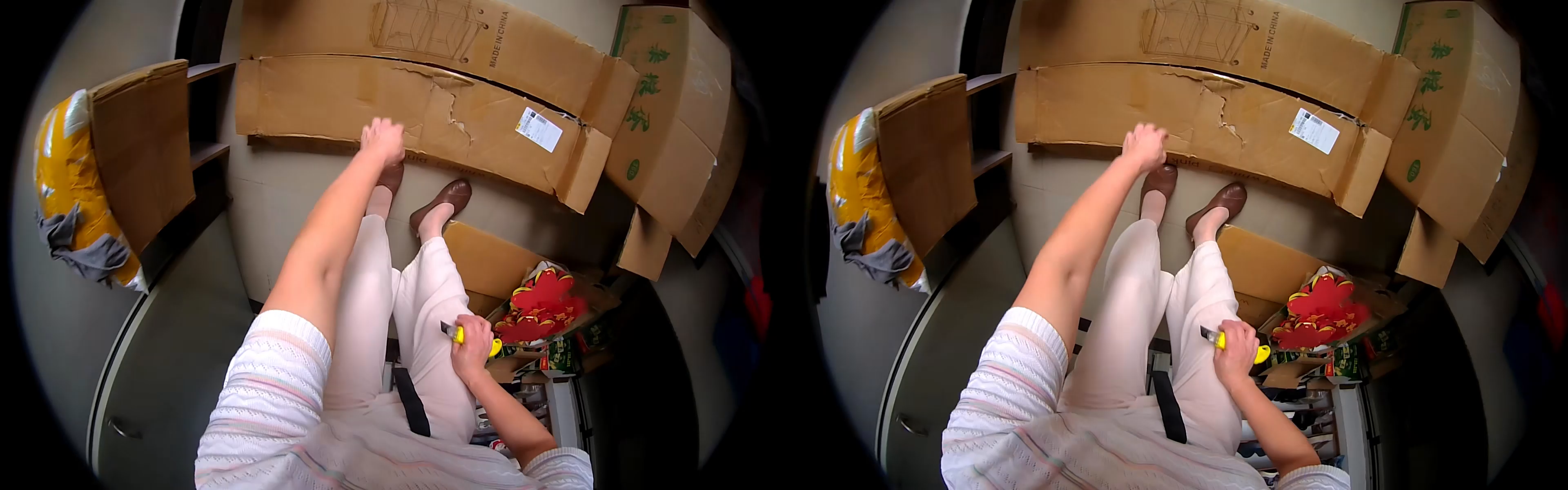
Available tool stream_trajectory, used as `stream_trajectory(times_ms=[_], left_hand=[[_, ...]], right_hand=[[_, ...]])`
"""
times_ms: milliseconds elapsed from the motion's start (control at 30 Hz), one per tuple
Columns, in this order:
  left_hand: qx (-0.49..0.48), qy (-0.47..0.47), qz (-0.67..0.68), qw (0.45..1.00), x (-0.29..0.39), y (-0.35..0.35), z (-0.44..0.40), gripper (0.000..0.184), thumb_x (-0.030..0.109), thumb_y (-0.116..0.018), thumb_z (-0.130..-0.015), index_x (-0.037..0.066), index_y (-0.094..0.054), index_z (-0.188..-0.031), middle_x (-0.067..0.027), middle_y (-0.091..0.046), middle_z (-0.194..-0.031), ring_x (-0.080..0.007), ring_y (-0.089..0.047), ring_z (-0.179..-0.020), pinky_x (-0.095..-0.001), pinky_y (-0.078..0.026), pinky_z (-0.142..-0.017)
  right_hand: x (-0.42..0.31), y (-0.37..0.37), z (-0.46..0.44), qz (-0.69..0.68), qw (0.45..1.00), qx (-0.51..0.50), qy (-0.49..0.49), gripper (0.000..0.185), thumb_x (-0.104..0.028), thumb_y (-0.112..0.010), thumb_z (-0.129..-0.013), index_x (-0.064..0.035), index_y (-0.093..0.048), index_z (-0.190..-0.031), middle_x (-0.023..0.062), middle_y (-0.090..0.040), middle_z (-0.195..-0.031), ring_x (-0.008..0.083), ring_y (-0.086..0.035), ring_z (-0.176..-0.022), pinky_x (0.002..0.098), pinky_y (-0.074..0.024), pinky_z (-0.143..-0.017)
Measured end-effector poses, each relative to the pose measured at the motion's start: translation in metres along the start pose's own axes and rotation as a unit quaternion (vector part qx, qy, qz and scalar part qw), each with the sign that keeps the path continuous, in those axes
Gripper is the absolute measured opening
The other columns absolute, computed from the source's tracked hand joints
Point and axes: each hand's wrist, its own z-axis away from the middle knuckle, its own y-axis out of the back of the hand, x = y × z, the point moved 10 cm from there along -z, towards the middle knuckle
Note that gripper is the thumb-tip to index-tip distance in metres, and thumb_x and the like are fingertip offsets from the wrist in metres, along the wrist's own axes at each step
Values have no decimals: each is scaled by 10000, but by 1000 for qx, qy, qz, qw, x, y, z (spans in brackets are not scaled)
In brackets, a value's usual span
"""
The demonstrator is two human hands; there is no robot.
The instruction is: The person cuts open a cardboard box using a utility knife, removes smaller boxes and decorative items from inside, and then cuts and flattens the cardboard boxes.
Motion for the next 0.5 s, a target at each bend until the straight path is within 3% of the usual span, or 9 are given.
stream_trajectory(times_ms=[100, 167, 233, 333, 500], left_hand=[[44, -16, 30, 998, 7, 18, -64, 389, 156, -575, -725, 134, -527, -1111, -108, -450, -1183, -279, -381, -1149, -431, -327, -948], [40, -14, -9, 999, 13, 29, -96, 481, 171, -586, -740, 157, -459, -1203, -106, -397, -1256, -294, -326, -1212, -450, -305, -969], [97, -21, -37, 994, 13, 36, -129, 559, 173, -564, -757, 185, -381, -1284, -106, -342, -1326, -310, -264, -1268, -471, -279, -988], [80, 6, -65, 995, 2, 26, -176, 622, 347, -568, -788, 217, -305, -1337, -72, -316, -1366, -293, -230, -1295, -503, -281, -990], [42, -13, -112, 993, -8, 6, -188, 487, 456, -454, -838, 182, -433, -1240, -72, -485, -1212, -243, -425, -1151, -501, -320, -905]], right_hand=[[16, 6, -4, -6, 1000, -6, 3, 296, 16, -593, -616, -87, -546, -890, 43, -573, -985, 274, -488, -976, 376, -358, -758], [22, 10, -7, -14, 1000, -4, 9, 285, 18, -591, -619, -85, -551, -882, 41, -574, -987, 275, -491, -973, 375, -359, -757], [26, 16, -13, -23, 1000, 0, 6, 268, 26, -582, -628, -76, -550, -874, 48, -574, -984, 285, -495, -956, 376, -370, -779], [33, 18, -16, -31, 1000, 2, 0, 266, 38, -574, -629, -59, -547, -875, 66, -573, -983, 301, -497, -940, 381, -383, -808], [32, 20, -20, -30, 999, -9, -10, 268, 37, -586, -622, -53, -550, -871, 79, -571, -991, 312, -495, -940, 388, -385, -812]])
